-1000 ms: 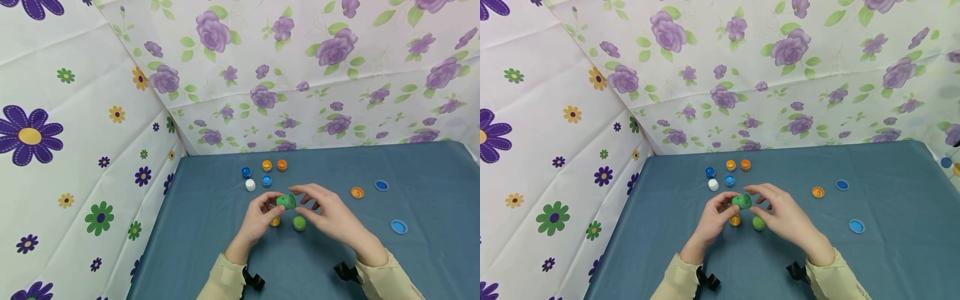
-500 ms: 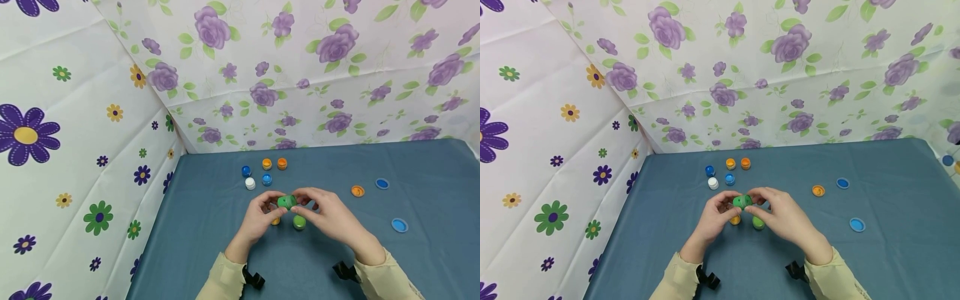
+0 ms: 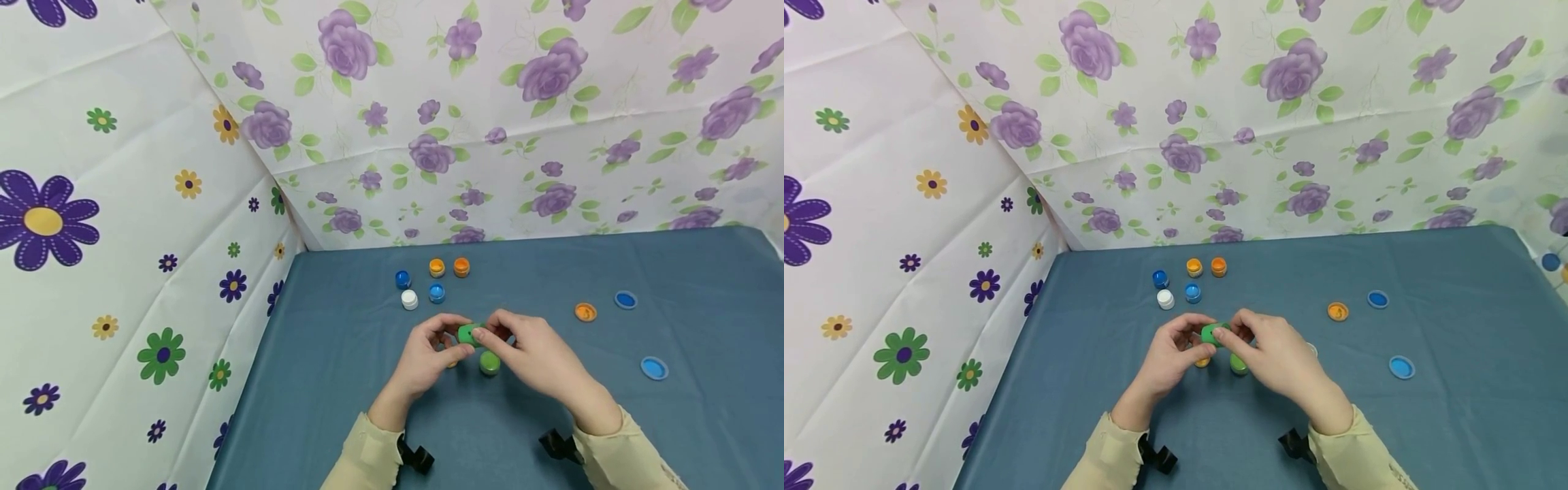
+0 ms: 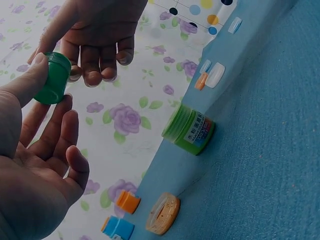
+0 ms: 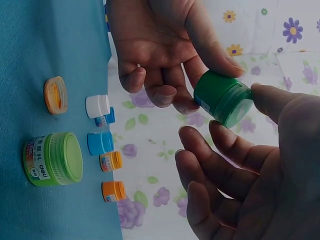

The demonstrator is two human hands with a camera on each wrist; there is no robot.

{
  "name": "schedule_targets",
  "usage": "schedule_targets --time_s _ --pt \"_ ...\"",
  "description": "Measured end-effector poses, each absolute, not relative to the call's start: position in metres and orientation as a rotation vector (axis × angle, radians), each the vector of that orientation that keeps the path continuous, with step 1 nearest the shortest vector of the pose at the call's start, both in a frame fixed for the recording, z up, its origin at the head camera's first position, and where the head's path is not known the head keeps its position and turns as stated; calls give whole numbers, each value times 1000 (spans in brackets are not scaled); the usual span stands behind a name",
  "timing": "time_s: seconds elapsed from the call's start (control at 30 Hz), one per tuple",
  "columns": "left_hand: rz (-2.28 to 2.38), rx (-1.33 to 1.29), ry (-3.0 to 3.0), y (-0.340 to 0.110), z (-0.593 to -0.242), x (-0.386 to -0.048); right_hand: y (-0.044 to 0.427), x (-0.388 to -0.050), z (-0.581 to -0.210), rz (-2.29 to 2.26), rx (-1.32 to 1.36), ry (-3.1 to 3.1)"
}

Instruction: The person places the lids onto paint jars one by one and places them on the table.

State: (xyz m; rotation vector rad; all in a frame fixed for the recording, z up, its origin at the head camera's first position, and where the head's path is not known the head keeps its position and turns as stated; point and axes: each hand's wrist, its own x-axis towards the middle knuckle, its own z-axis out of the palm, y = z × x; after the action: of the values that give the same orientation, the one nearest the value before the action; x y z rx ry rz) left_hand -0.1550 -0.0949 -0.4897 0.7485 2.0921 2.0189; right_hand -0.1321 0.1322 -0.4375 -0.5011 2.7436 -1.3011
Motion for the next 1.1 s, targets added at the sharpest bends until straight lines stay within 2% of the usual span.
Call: schedule_targets --time_s 0.2,0.53,1.1 --pt "2008 717 2135 -95 -490 -156 136 -132 -436 -1291 -506 2735" --pt "2004 658 2156 -96 -487 -156 142 -131 -435 -1295 -787 2828" --pt "2045 811 2109 -97 -488 -155 128 -131 -435 -1265 -578 2797"
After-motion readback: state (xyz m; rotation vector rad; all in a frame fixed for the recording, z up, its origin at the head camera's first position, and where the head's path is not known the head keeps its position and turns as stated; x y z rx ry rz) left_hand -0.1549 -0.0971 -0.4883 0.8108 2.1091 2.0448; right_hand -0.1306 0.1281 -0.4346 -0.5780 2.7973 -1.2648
